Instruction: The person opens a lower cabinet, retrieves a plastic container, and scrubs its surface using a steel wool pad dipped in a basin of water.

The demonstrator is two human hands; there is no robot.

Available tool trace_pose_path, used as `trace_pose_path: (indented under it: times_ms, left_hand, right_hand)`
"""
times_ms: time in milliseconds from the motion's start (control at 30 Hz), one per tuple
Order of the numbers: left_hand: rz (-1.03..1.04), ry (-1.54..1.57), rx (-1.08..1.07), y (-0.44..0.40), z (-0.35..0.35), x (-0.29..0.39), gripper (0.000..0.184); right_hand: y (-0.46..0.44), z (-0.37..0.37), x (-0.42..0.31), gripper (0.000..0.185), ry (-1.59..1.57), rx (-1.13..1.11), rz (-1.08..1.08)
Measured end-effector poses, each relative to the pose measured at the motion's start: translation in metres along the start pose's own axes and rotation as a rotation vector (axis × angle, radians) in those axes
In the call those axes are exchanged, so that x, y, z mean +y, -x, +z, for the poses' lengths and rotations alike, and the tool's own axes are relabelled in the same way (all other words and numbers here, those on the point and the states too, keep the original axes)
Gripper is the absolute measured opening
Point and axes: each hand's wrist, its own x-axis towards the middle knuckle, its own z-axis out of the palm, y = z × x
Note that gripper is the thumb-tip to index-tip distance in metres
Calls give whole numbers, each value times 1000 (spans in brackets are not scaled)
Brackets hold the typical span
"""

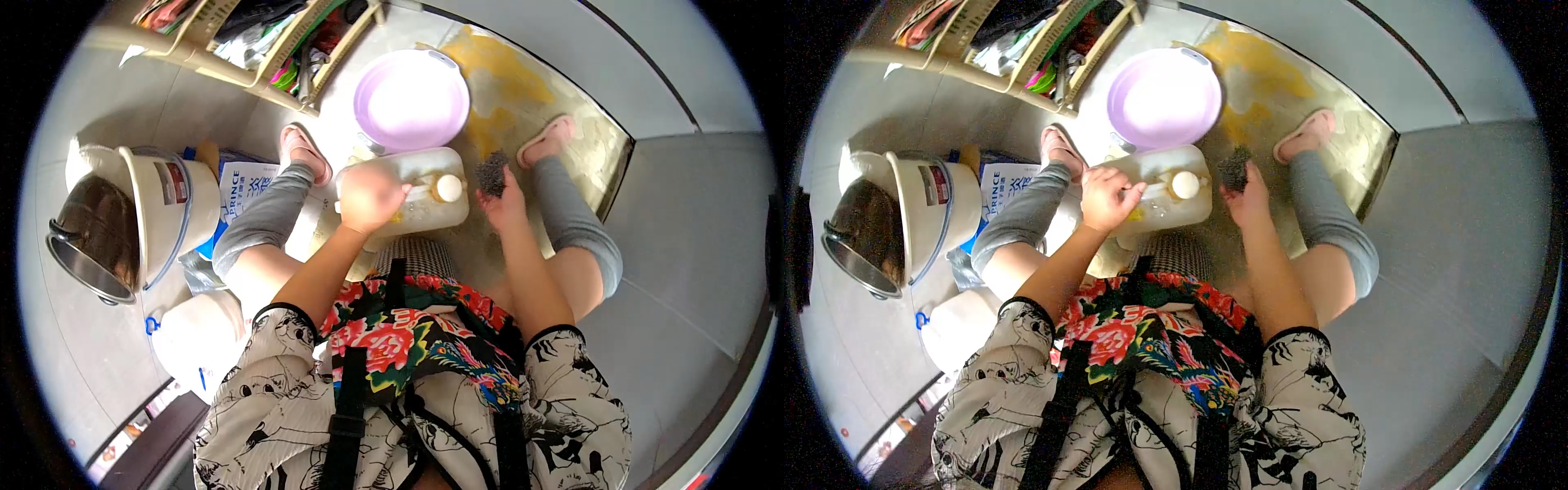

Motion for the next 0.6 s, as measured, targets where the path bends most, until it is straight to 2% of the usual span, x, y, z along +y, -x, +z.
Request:
trace_pose_path:
  times_ms: [67,133,200,233,300,333,400,467,533,600]
  left_hand:
    - [1,-64,-36,1,3,-5,34]
    - [-26,-13,0,1,3,-8,34]
    - [48,9,55,-2,5,-8,34]
    - [47,40,76,0,8,-13,32]
    - [0,22,15,8,9,-13,31]
    - [-33,14,-54,10,10,-13,29]
    - [-26,9,-89,9,6,-13,29]
    - [-8,5,-128,7,3,-11,30]
    - [-25,32,-166,10,1,-11,29]
    - [-22,37,-151,9,-1,-11,31]
  right_hand:
    - [-10,14,-17,31,119,-1,-92]
    - [-22,41,-31,32,192,-15,-110]
    - [-43,70,-42,31,425,46,-205]
    - [-59,82,-44,31,436,32,-200]
    - [-92,98,-42,39,847,10,-336]
    - [-118,102,-38,39,852,1,-328]
    - [-165,111,-30,45,1287,-122,-491]
    - [-182,127,-22,48,1371,-157,-501]
    - [-204,135,-14,49,1725,-233,-523]
    - [-234,134,-2,46,1786,-230,-551]
